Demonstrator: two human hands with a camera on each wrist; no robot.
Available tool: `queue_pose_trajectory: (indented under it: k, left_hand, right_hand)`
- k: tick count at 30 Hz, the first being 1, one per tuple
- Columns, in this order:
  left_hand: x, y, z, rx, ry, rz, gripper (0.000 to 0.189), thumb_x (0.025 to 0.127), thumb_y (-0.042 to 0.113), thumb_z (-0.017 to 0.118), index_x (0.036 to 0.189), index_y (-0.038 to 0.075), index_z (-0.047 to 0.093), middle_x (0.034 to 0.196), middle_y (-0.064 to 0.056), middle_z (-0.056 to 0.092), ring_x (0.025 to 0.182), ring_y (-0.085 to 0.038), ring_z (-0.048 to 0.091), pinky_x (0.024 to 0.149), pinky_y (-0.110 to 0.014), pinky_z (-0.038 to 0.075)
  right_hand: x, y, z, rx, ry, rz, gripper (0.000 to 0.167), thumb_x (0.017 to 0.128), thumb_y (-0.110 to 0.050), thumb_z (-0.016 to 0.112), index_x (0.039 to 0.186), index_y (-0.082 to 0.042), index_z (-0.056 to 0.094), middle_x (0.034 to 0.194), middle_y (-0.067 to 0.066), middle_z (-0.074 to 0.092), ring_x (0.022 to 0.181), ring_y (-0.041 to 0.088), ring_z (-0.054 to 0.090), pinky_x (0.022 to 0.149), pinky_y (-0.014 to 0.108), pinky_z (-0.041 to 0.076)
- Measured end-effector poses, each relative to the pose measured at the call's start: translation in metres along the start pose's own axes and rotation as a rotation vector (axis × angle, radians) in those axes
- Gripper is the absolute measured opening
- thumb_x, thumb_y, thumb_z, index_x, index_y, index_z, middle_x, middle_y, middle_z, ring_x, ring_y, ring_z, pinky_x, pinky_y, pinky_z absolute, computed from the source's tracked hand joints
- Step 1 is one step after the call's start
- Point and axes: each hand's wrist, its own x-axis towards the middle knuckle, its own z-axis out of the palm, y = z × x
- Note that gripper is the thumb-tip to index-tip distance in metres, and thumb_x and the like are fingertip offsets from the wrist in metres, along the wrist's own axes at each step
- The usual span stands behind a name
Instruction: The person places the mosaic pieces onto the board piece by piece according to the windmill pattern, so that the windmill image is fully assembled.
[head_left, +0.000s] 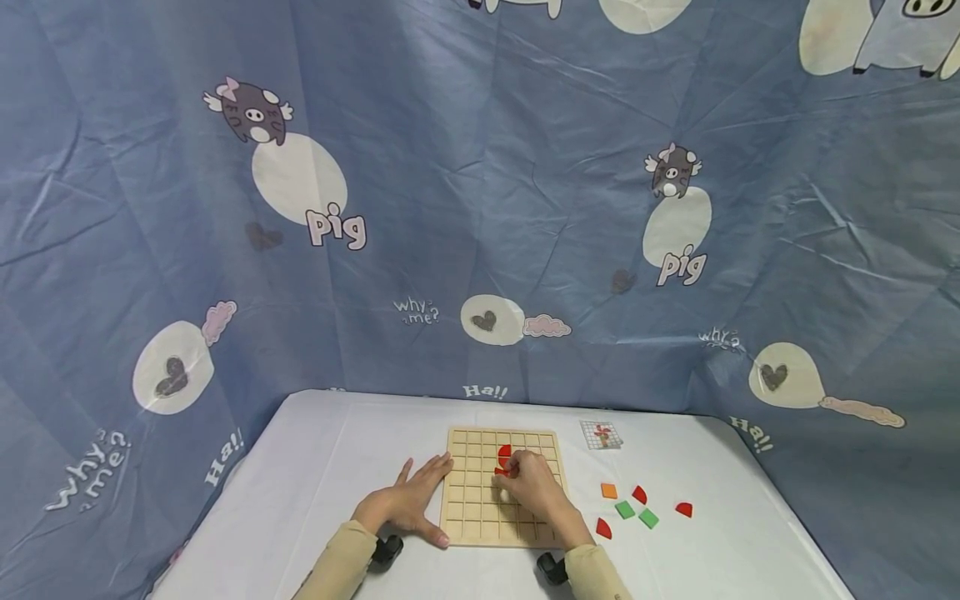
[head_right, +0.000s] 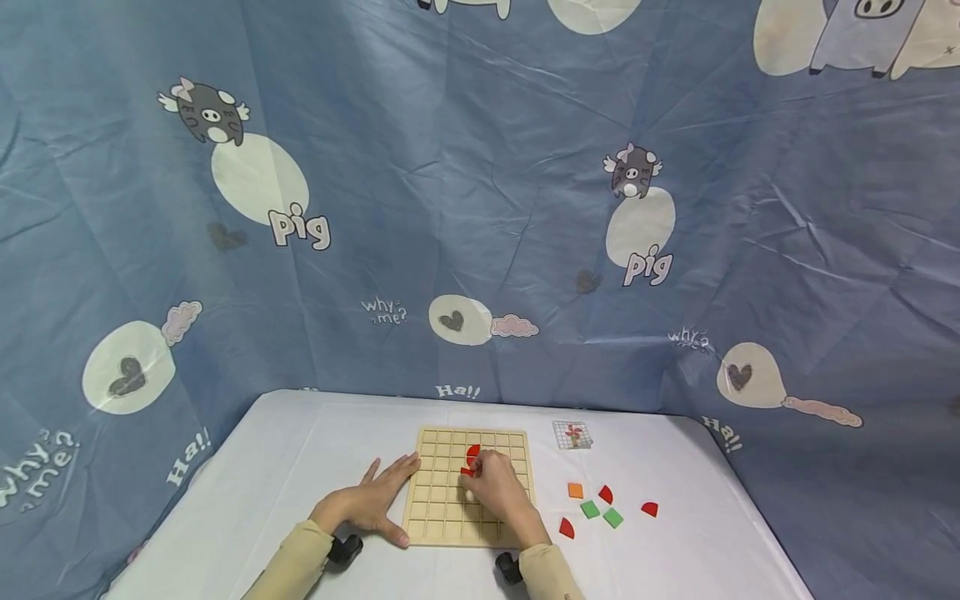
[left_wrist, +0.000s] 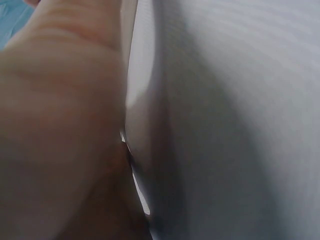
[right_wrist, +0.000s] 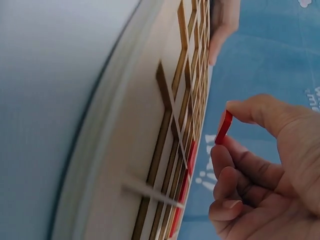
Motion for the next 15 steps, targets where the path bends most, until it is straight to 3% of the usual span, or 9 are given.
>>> queue_pose_trajectory:
  k: [7, 15]
  left_hand:
    - [0.000, -0.003, 0.001, -0.008, -0.003, 0.000, 0.130, 0.060, 0.066, 0.080, 0.154, 0.006, 0.014, 0.163, -0.012, 0.008, 0.150, -0.033, 0.010, 0.119, -0.063, -0.004]
    - [0.001, -0.003, 0.002, 0.004, -0.003, -0.007, 0.130, 0.060, 0.066, 0.079, 0.154, 0.006, 0.013, 0.164, -0.012, 0.007, 0.151, -0.032, 0.009, 0.119, -0.062, -0.004]
  right_hand:
    - [0.003, -0.006, 0.009, 0.001, 0.000, -0.022, 0.022, 0.082, -0.021, 0.077, 0.083, -0.005, 0.063, 0.072, -0.003, 0.057, 0.062, 0.004, 0.049, 0.051, 0.017, 0.044]
    - [0.006, -0.009, 0.019, 0.007, -0.039, 0.024, 0.018, 0.082, -0.017, 0.075, 0.076, -0.009, 0.060, 0.067, -0.005, 0.055, 0.054, 0.003, 0.048, 0.046, 0.018, 0.042]
